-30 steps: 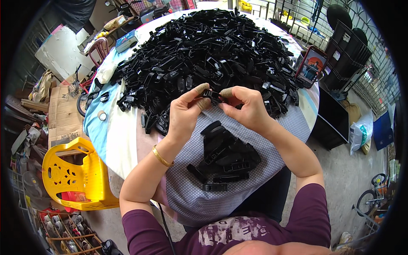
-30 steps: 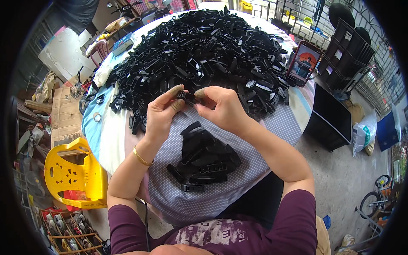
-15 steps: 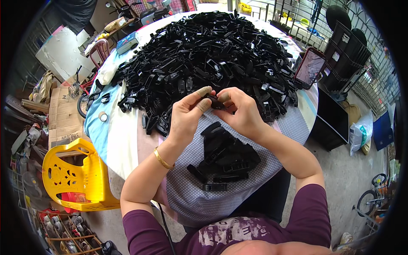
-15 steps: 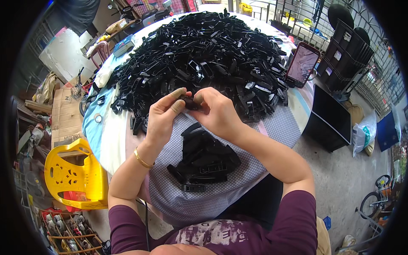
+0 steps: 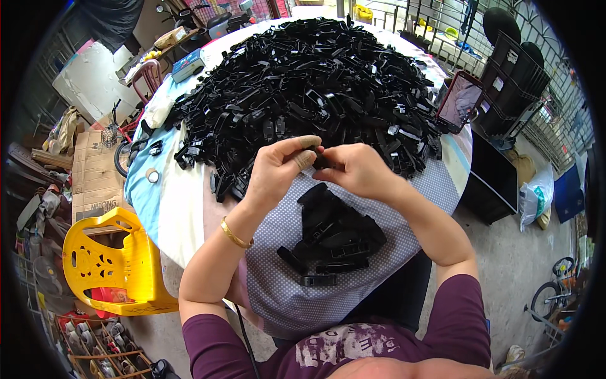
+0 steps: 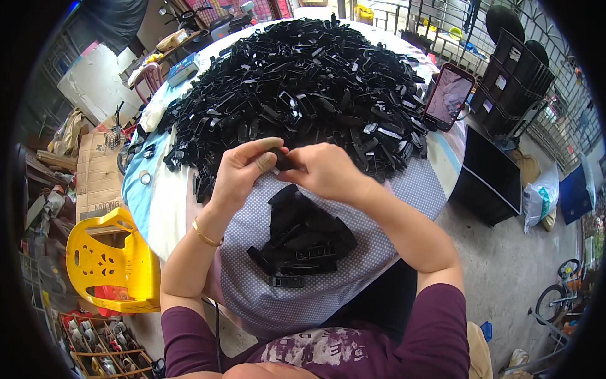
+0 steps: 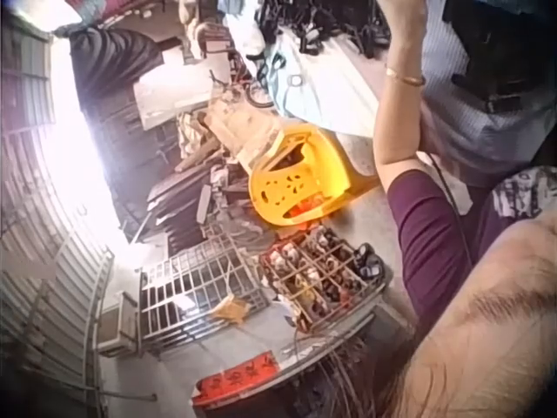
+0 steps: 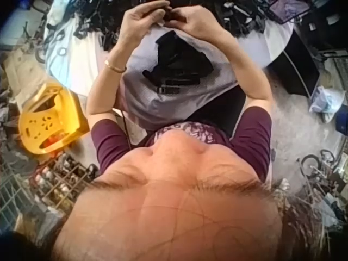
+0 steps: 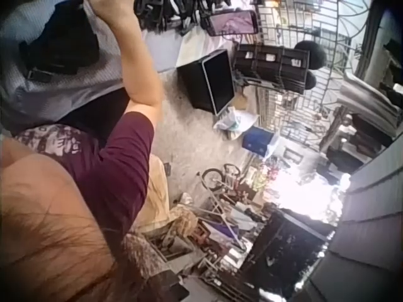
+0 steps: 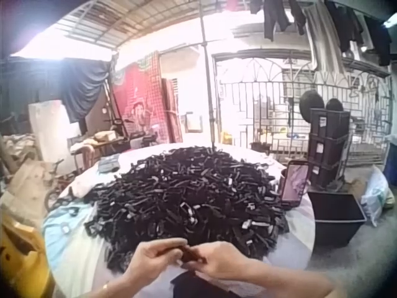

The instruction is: Assembling small black plastic components by hand.

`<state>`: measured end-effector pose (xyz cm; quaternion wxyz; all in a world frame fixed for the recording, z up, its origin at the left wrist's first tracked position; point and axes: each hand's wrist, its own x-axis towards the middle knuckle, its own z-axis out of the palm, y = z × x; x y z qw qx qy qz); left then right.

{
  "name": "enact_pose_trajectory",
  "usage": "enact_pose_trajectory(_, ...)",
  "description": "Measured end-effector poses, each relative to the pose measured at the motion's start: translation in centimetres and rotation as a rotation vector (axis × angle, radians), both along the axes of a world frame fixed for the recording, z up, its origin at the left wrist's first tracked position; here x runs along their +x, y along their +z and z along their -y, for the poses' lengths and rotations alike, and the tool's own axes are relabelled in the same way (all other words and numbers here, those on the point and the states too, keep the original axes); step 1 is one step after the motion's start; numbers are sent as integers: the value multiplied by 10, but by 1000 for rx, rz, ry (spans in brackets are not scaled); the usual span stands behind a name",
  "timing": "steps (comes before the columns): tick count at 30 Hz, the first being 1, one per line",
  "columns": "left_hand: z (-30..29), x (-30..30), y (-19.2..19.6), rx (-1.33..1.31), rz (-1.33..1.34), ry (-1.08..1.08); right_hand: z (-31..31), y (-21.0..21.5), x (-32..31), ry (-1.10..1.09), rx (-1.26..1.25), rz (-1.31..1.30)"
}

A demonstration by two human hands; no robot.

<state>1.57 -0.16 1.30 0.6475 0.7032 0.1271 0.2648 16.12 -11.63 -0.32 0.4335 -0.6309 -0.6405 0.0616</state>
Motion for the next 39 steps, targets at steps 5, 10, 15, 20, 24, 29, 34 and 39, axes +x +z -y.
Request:
enact_pose_trajectory(5,8,-4,7,505,-372,29,16,27,32,-215,-202,145)
enact_pose_trajectory(10,8,4,5,459,-646,-168,13,5,18,-284,-226,503)
enact_pose_trajectory(15,-1,18,-22,975,-248,63,10,0,13,-321,-203,490)
enact_pose_trajectory(20,-4,30,-30,1221,-240,66,7,8,28,-240,25,-10)
enact_pose_trajectory(24,-5,32,-32,1279,-247,18,2,5,25,-79,95,-464)
enact_pose_trajectory(29,-3,32,-32,1360,-333,-29,2,7,15,84,153,-663)
enact_pose_trajectory(34,-5,22,-38,1020,-72,127,-1,-1,8,118,170,-496)
enact_pose_trajectory(39,-19,9,-18,443,-236,84,-2,-6,5,44,185,-163)
